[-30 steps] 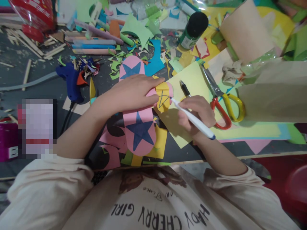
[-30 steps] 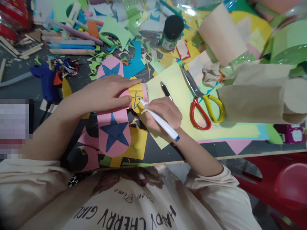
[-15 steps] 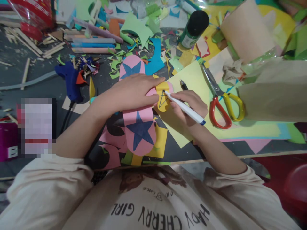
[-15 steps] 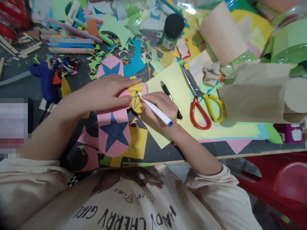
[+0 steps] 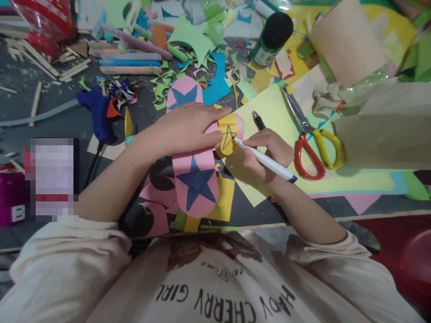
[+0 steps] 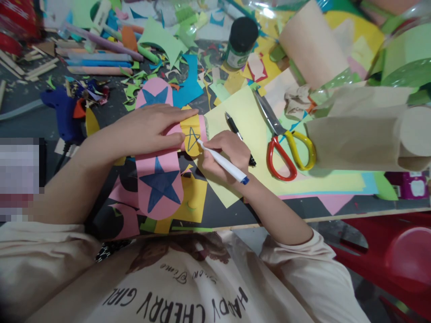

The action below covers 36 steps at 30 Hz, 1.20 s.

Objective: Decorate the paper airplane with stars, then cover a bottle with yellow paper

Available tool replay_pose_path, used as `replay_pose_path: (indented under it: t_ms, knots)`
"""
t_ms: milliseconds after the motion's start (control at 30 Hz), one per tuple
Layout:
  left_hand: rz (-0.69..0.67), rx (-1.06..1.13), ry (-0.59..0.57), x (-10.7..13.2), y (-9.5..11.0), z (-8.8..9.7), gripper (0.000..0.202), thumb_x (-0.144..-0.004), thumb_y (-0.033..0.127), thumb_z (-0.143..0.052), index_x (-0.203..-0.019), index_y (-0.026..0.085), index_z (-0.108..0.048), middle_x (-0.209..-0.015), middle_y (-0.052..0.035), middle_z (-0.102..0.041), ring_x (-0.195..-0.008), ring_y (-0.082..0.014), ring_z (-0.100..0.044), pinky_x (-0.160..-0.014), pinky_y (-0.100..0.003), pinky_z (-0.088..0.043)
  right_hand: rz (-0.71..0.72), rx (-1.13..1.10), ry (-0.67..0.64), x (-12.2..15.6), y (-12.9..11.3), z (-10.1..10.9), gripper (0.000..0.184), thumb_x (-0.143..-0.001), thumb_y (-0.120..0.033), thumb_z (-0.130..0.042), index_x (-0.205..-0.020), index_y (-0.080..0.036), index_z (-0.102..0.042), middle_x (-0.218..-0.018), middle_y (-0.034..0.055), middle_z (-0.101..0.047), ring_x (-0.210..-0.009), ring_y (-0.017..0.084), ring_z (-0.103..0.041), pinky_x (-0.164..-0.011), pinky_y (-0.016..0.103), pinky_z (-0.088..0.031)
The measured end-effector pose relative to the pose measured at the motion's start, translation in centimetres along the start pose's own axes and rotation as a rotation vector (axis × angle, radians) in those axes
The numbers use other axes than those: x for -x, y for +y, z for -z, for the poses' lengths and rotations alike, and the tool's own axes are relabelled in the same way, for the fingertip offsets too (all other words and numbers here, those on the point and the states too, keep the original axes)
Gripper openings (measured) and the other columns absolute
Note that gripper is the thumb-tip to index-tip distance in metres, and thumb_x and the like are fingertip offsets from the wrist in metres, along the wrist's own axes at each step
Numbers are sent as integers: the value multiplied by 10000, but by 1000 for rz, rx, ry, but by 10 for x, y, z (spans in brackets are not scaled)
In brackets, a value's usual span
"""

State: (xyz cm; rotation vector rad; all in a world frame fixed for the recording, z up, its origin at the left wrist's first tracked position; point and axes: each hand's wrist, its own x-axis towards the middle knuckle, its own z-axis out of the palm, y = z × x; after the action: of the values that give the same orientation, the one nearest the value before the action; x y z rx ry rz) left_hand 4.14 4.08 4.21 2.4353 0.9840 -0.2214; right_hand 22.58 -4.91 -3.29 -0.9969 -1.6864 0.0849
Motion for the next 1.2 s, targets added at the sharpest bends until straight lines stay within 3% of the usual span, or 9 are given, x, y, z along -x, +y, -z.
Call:
replay_pose_path:
  t_ms: [167, 467, 600, 733, 867, 1200]
  knots:
    - [3, 4, 3, 1, -1, -1, 698, -858, 423, -372, -1541, 290, -413, -1488, -15, -582, -1407, -345, -498, -1157, -480, -409, 40, 68, 23, 2, 2, -1, 101, -890, -274, -565, -796, -262, -599, -585, -7, -660, -452, 156, -609, -418, 298, -506]
    - [7, -4, 0, 0, 0, 0, 674, -871, 427, -354, -1524, 278, -432, -1496, -23, -573, -1409, -351, -498, -1163, -491, -402, 96, 91, 28, -1, 0, -1, 164, -895, -222, -560, -743, -285, -565, -553, 7, -628, -449, 173, -592, -387, 331, -464]
    - [13, -2, 7, 0, -1, -1, 680, -867, 436, -344, -1525, 292, -432, -1499, -8, -572, -1403, -355, -506, -1153, -502, -413, 67, 98, 60, -1, -1, -4, 230, -969, -349, -493, -753, -282, -535, -514, -11, -598, -398, 168, -567, -349, 336, -443]
    - [-8, -8, 12, 0, -2, -1, 680, -869, 438, -347, -1521, 269, -442, -1488, -27, -582, -1389, -345, -523, -1153, -483, -421, 48, 24, 84, -3, -2, -1, 170, -956, -386, -570, -849, -264, -621, -624, -5, -696, -526, 172, -684, -456, 312, -548]
    - [-11, -12, 19, 0, -3, -2, 668, -877, 440, -359, -1522, 284, -433, -1460, -26, -600, -1390, -336, -521, -1156, -479, -419, -56, -7, -44, -6, -5, 5, 88, -938, -327, -636, -918, -260, -689, -791, 17, -769, -710, 188, -754, -581, 312, -614]
    - [-1, -12, 13, 0, -1, -1, 670, -880, 430, -362, -1527, 269, -437, -1488, -28, -584, -1398, -328, -516, -1154, -463, -423, -147, 18, -111, -3, -7, 10, 104, -955, -343, -619, -971, -283, -703, -838, 36, -772, -743, 206, -753, -625, 341, -627]
